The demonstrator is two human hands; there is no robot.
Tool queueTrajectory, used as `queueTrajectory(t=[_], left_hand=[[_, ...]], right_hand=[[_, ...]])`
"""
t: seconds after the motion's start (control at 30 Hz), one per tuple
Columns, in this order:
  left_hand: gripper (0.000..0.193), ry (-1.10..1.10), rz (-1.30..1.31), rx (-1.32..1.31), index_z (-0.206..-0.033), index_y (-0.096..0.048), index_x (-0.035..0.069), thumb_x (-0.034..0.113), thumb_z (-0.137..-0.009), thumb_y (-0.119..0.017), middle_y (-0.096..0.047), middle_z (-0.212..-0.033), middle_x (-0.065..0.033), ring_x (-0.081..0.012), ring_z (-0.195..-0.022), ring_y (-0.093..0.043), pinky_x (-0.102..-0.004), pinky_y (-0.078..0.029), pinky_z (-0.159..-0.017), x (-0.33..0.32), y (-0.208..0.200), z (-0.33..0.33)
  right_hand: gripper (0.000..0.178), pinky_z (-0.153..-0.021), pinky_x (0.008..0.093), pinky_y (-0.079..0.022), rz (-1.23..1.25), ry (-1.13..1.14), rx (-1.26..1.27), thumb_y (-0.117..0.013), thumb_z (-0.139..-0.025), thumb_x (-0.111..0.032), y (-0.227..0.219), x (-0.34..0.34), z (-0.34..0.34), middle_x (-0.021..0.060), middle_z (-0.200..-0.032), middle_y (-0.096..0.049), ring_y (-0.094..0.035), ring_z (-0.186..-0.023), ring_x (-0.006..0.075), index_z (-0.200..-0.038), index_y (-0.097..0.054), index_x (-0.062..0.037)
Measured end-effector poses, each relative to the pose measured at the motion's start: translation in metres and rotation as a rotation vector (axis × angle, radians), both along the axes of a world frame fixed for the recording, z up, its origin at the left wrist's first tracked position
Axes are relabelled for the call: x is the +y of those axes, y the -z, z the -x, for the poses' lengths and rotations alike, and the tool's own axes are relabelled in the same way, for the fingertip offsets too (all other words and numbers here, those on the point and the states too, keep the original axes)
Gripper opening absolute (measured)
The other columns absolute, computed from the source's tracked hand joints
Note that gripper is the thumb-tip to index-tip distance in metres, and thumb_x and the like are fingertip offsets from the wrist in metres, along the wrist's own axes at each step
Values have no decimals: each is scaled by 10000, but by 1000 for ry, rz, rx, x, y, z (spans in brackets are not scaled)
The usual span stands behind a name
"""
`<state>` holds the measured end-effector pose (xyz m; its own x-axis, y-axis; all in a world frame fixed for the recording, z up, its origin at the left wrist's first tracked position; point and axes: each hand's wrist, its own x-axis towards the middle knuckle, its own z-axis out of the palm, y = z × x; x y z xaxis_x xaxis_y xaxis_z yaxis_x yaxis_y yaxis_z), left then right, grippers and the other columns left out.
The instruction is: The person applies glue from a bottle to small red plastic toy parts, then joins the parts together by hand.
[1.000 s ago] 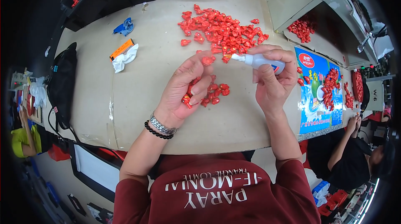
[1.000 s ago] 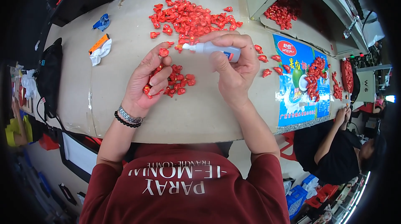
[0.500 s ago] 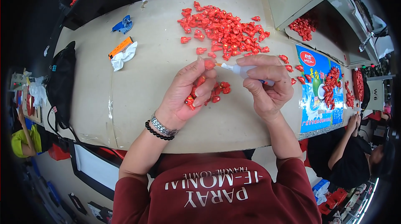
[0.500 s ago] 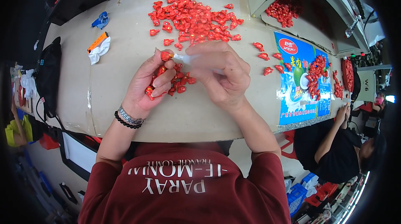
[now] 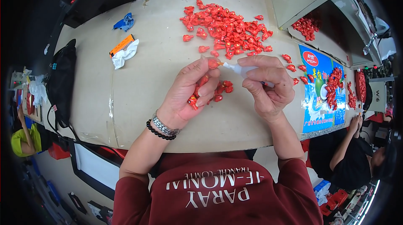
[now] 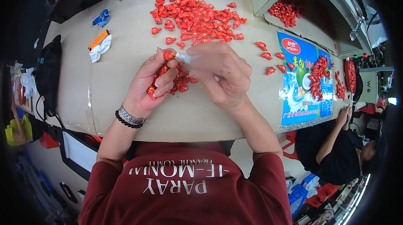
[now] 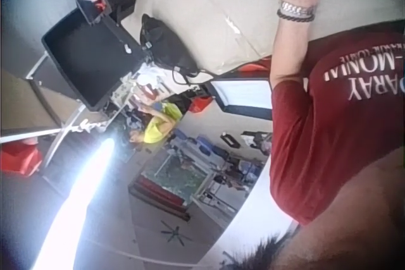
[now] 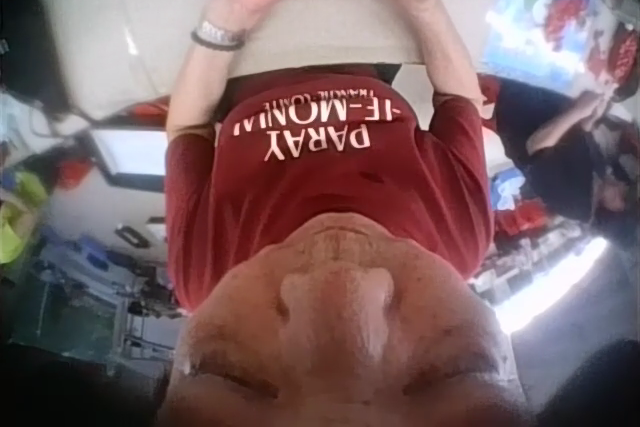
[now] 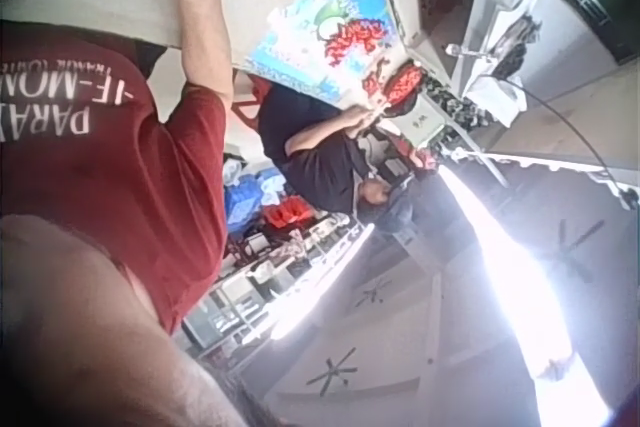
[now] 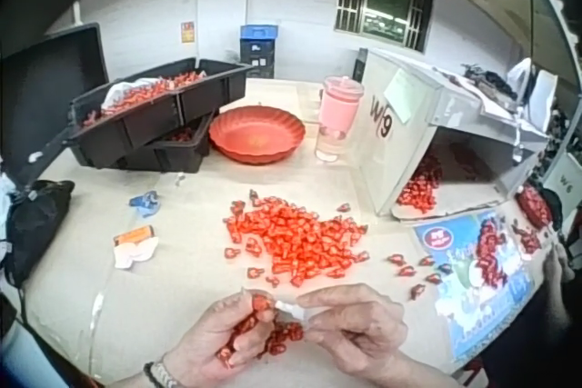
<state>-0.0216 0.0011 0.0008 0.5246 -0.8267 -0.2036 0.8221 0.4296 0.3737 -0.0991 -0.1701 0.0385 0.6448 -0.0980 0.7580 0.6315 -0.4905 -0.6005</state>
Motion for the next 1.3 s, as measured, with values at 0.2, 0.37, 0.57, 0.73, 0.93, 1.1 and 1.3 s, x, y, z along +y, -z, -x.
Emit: queueTrajectory(t=[0.2,0.37,0.57,0.73,0.93,1.1,1.3], left_hand=[[270,-31,5,9,-1009,-611,27,270,-977,-497,-638,-837,-56,-66,-462,-405,-201,-300,-330,0,1,0],[240,-46,39,12,-1037,-597,30,243,-970,-510,-645,-863,-72,-65,-471,-416,-199,-303,-332,-1,0,0],[188,-74,54,-6,-1052,-586,42,194,-952,-540,-635,-891,-90,-64,-481,-426,-191,-311,-335,-1,-2,-1],[160,-92,57,-52,-1054,-576,52,163,-941,-555,-610,-916,-97,-62,-484,-425,-187,-321,-338,-1,-3,-1],[150,-130,12,-94,-1065,-550,55,116,-929,-565,-605,-916,-83,-56,-485,-416,-182,-329,-336,-2,-4,-1],[158,-154,18,-123,-1068,-535,50,77,-917,-572,-621,-942,-74,-55,-489,-420,-179,-339,-337,-1,-4,-1],[177,-147,-5,-137,-1084,-530,46,83,-917,-575,-627,-930,-65,-54,-491,-422,-178,-340,-338,-1,-4,-2]], right_hand=[[200,-622,308,-516,30,8,-15,-720,-687,53,-2,-1,-1,174,-889,-665,-642,-777,243,-847,-603,25],[204,-611,308,-519,30,19,-3,-723,-684,53,-4,-1,0,174,-882,-664,-647,-774,246,-846,-605,20],[208,-614,316,-527,43,16,-22,-726,-678,55,-4,-1,0,173,-874,-663,-654,-778,255,-835,-595,19],[216,-610,321,-533,76,26,-35,-729,-671,56,-3,-1,0,173,-872,-662,-658,-777,259,-833,-594,9],[233,-590,315,-535,110,28,-60,-738,-657,47,-4,-1,0,175,-881,-664,-662,-756,256,-838,-599,0],[247,-590,315,-537,126,30,-86,-746,-655,40,-5,-1,0,189,-898,-663,-660,-745,252,-848,-596,3],[250,-595,318,-538,94,34,-53,-748,-662,37,-4,-1,2,192,-910,-661,-660,-746,253,-854,-592,3]])
